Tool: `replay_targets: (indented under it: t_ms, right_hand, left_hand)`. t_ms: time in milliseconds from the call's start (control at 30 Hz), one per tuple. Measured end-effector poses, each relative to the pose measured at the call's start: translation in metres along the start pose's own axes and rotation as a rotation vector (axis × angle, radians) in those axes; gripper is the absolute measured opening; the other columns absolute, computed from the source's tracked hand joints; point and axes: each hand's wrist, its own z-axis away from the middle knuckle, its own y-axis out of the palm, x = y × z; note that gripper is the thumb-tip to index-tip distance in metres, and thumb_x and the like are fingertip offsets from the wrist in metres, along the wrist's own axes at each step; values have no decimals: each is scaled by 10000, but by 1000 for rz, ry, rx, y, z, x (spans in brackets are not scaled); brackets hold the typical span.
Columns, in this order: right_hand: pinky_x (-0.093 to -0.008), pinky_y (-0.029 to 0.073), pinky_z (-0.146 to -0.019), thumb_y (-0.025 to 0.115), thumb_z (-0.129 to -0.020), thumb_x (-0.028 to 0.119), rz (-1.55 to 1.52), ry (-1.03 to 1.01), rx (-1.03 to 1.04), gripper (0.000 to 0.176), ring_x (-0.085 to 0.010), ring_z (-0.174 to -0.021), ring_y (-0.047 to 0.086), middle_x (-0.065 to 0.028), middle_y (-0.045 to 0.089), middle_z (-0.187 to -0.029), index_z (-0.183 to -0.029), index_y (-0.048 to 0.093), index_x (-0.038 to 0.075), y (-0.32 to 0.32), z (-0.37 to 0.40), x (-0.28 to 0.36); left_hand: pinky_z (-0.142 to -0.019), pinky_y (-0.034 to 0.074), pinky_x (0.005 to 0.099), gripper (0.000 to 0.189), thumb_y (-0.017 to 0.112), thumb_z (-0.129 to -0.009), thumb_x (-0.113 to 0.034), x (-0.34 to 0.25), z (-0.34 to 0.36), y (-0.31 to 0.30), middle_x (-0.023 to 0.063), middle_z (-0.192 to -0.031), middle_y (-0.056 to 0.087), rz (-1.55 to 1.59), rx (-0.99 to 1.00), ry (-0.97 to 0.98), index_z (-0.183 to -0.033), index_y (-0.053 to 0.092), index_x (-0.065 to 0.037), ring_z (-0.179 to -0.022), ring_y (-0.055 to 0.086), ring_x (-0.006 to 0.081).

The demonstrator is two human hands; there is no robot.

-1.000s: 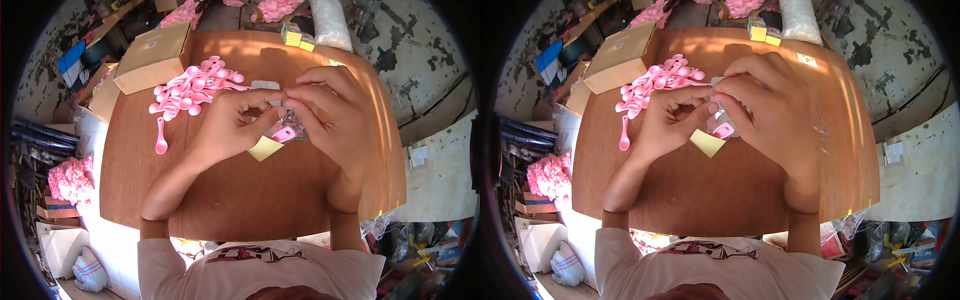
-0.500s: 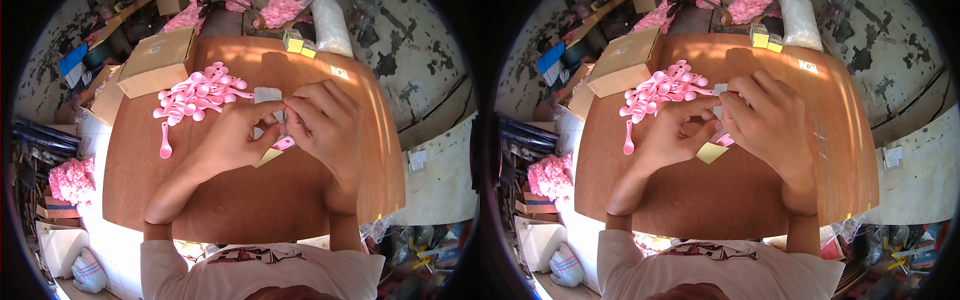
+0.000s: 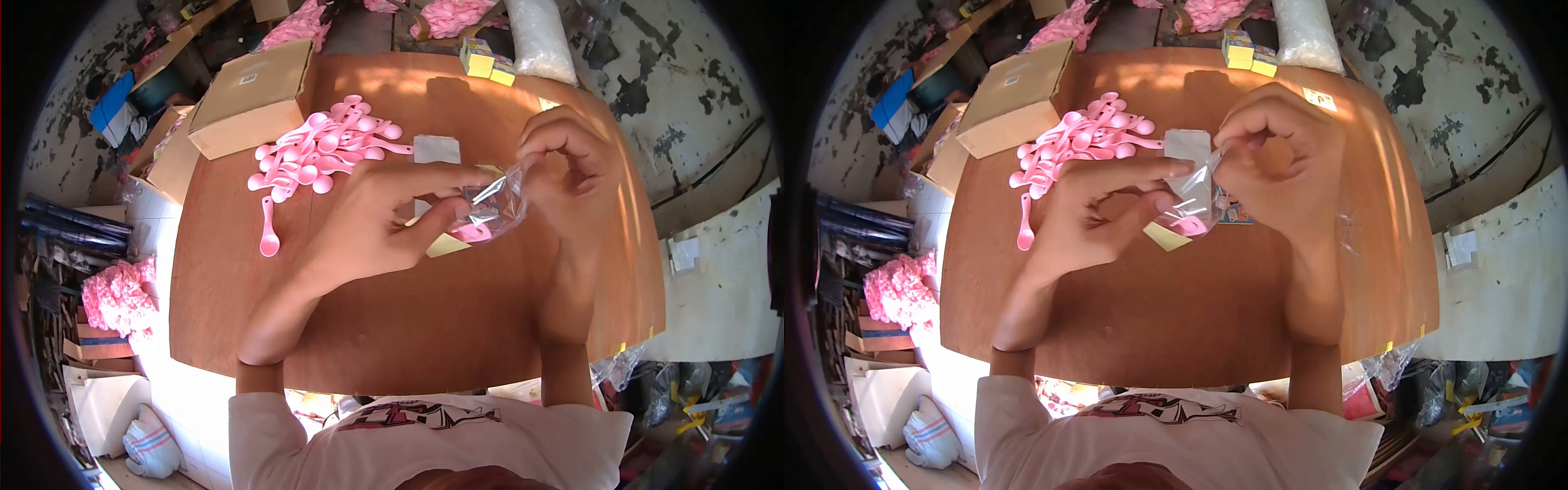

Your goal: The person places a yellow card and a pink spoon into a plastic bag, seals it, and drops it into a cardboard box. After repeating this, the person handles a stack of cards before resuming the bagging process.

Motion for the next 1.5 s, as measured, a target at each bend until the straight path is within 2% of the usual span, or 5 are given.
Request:
replay_targets:
  t_ms: [367,433,633,767,1500]
  right_hand:
    - [-358,504,-629,591,-881,160,-1080,399,5,131,-196,-727,591,-95,598,-905,-923,600,37,-161,68,-130]
    - [-374,537,-710,639,-846,153,876,843,276,208,-221,-815,670,-141,684,-925,-1003,678,22,-189,133,-200]
    - [-331,532,-781,692,-842,159,1021,512,-188,249,-159,-827,663,-71,703,-921,-1046,711,16,-148,124,-151]
    - [-307,498,-810,750,-841,208,86,532,179,310,-156,-884,638,-86,697,-1016,-1089,698,30,-58,63,-64]
    - [-242,511,-675,688,-895,95,-344,335,29,137,-102,-757,640,-66,697,-840,-920,710,-37,31,5,-24]
  left_hand:
    - [-722,569,251,331,660,-879,36,-6,-10,-20,109,-854,721,170,-176,-39,-1206,609,49,-789,693,130]
    - [-713,568,247,324,658,-882,35,-4,-11,-19,107,-855,722,172,-184,-51,-1203,612,48,-778,692,124]
    - [-648,539,214,292,671,-883,4,11,-14,-18,84,-853,728,154,-163,-127,-1169,629,46,-752,676,83]
    - [-601,513,207,281,687,-874,-9,20,-15,-11,83,-848,730,179,-190,-164,-1147,639,40,-718,658,66]
    - [-871,555,298,564,760,-795,9,45,-17,-2,108,-1161,646,48,250,-247,-1305,520,15,-1107,617,168]
